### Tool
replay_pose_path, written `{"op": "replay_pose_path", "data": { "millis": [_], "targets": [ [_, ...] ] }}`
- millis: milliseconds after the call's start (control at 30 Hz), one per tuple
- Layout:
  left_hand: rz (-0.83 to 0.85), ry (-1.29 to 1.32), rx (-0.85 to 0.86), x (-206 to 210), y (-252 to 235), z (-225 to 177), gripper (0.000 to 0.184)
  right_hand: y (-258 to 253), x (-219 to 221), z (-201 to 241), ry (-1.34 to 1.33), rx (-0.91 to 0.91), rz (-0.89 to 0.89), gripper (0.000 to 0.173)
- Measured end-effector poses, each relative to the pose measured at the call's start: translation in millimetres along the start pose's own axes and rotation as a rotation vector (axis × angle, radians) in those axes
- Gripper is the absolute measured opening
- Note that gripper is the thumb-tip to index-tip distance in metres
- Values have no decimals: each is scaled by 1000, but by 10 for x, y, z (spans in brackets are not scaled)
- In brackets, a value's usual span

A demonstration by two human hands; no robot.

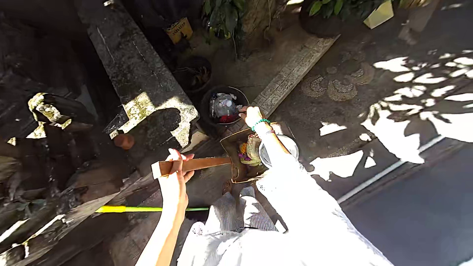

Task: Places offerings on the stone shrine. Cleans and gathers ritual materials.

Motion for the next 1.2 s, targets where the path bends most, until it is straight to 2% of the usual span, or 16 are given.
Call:
{"op": "replay_pose_path", "data": {
  "millis": [100, 133, 233, 267, 333, 467, 533, 633, 867, 1067, 1200],
  "targets": [
    [-5, 3, 19, 158, -74, -27, 29, 682, 247, -643, -93, 63, -41, 27],
    [-5, 4, 24, 209, -121, -65, 30, 820, 456, -920, -89, 79, -45, 33],
    [28, -23, 50, 372, -249, -226, 35, 1051, 881, -1386, 78, 158, 148, 79],
    [45, -40, 55, 432, -272, -291, 37, 1094, 993, -1443, 137, 155, 150, 88],
    [68, -60, 55, 561, -318, -425, 41, 1142, 1135, -1460, 186, 145, 112, 82],
    [69, -60, 16, 802, -486, -616, 44, 1078, 1122, -1500, 277, 110, 90, 43],
    [65, -33, 5, 911, -601, -706, 49, 1037, 925, -1528, 322, 74, -10, 37],
    [60, 3, -19, 1077, -875, -846, 50, 967, 362, -1479, 288, -31, -191, 33],
    [98, 50, -15, 1618, -1701, -1270, 53, 488, -925, -1248, 339, -53, -445, 28],
    [62, 67, 34, 2129, -2715, -1823, 54, -169, -1450, -993, 343, -111, -481, 24],
    [50, 9, 82, 2383, -3584, -2235, 56, -547, -1660, -643, 268, -47, -367, 28]
  ]
}}
Point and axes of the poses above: each hand's wrist, its own y-axis away from the middle knuckle, its own x-axis out of the palm, z = x × y, the point moved 2 cm from there along -y, towards the middle knuckle, and after that the axes turned 15 degrees about y, right-handed, at the moved point
